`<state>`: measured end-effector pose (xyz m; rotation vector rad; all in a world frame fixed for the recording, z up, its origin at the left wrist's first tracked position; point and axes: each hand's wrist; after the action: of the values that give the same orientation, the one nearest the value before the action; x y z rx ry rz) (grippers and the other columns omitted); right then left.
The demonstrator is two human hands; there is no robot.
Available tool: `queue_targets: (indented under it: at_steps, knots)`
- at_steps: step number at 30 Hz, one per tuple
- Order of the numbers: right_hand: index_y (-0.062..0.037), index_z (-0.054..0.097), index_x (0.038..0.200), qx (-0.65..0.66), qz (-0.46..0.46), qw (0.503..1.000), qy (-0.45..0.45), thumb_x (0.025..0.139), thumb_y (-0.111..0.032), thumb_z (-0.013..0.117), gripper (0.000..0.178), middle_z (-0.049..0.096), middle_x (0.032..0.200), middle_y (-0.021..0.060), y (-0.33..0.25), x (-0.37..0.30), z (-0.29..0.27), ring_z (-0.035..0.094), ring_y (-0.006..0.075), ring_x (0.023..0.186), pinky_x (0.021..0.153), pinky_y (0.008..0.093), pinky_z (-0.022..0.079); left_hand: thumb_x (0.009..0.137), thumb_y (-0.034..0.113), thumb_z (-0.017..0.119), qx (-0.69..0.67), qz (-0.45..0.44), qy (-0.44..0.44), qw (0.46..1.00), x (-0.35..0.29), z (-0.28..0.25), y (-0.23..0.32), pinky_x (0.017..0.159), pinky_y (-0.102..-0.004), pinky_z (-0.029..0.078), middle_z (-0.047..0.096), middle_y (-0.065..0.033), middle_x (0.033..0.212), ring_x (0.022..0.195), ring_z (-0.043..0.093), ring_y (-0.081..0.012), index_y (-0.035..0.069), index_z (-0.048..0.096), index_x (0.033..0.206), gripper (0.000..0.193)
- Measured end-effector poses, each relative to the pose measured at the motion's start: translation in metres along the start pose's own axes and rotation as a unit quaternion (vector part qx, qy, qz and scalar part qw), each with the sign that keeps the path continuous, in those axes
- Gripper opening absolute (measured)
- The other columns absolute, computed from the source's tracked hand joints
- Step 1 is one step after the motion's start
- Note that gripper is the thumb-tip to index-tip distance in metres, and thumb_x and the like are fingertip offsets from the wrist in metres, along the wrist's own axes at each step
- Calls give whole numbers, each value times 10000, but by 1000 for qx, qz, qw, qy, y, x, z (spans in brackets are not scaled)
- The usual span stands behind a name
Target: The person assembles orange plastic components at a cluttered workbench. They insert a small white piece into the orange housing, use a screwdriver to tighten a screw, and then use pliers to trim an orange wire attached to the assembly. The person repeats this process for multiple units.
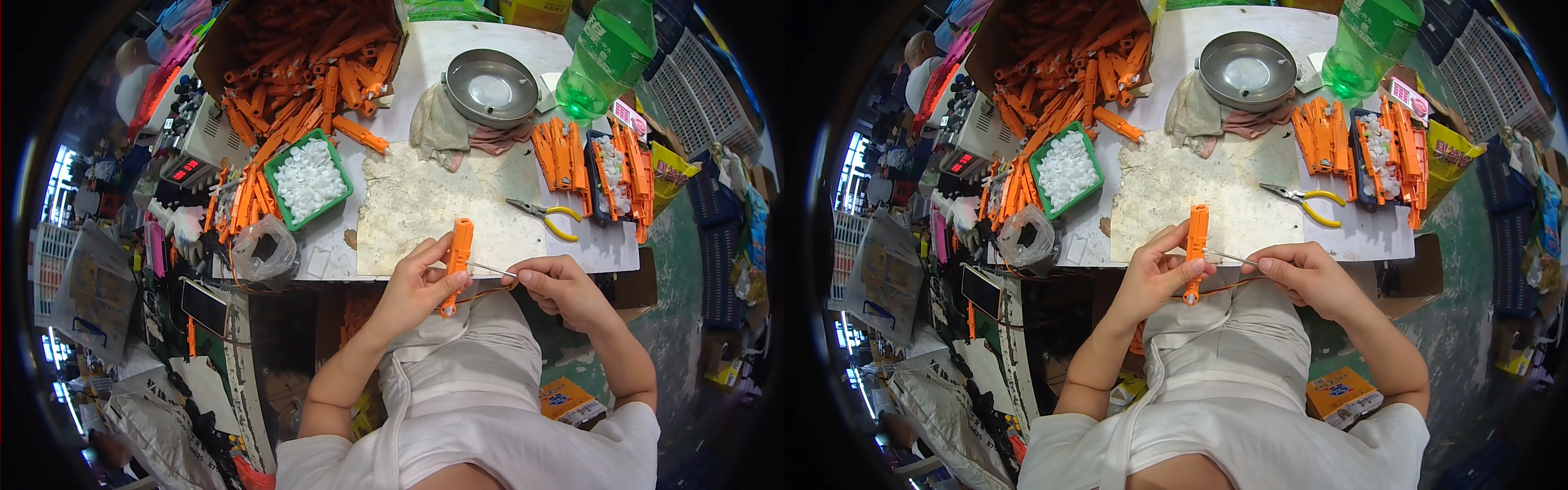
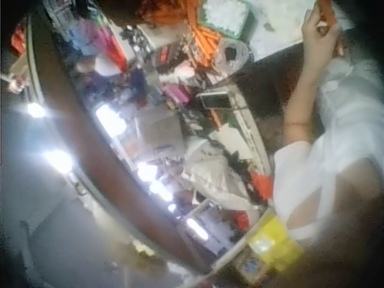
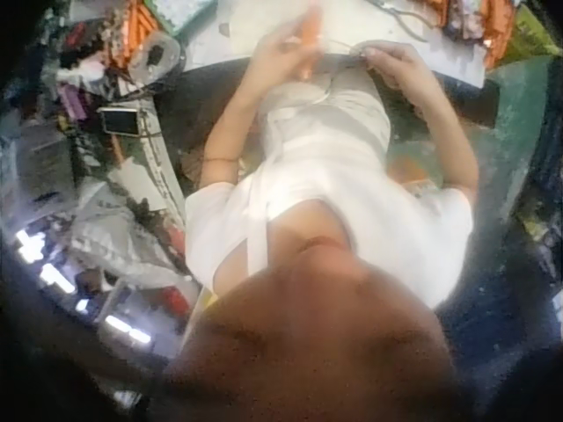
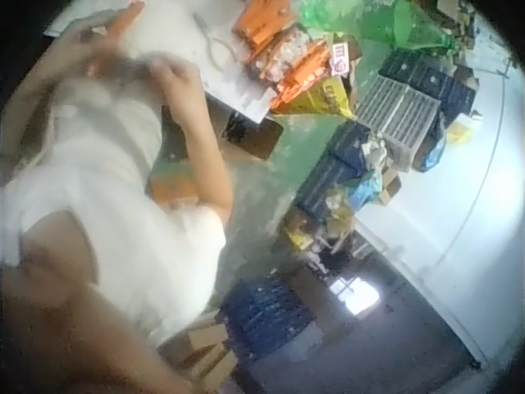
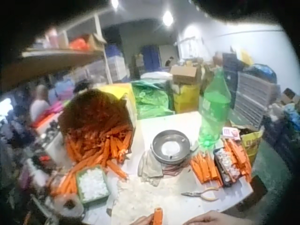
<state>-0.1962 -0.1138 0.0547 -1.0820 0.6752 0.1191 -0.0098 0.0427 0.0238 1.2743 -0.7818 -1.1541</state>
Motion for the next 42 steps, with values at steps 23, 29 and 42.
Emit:
queue_targets:
  at_steps: [23,29,42]
  knots:
    - [6,651,1011,-324,-188,926,41,893,-120,574,189,618,707,134,12,-3,12,508,157,532,543,273,441,898,158,613,-74,24,60,995,5,6,-16,807,-284,522,622,-140,1009,922,645,-192,-48,392,1313,513]
    - [-40,607,1103,-610,-408,671,110,804,-33,561,302,517,613,67,30,-9,20,535,169,512,481,301,440,903,129,599,-50,49,83,994,3,10,-16,804,-285,525,604,-124,1005,926,643,-191,-60,381,1312,501]
    - [-4,668,990,-355,-236,903,51,884,-137,587,188,631,699,105,27,1,9,557,165,546,530,304,435,943,177,538,-110,75,58,989,7,6,-21,817,-294,502,632,-155,981,917,634,-182,-26,345,1321,471]
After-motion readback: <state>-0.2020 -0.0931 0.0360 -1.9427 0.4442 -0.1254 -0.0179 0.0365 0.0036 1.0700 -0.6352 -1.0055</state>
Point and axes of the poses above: each hand's wrist, its own x-axis towards the middle knuckle, its own z-axis out of the palm, y = z × x
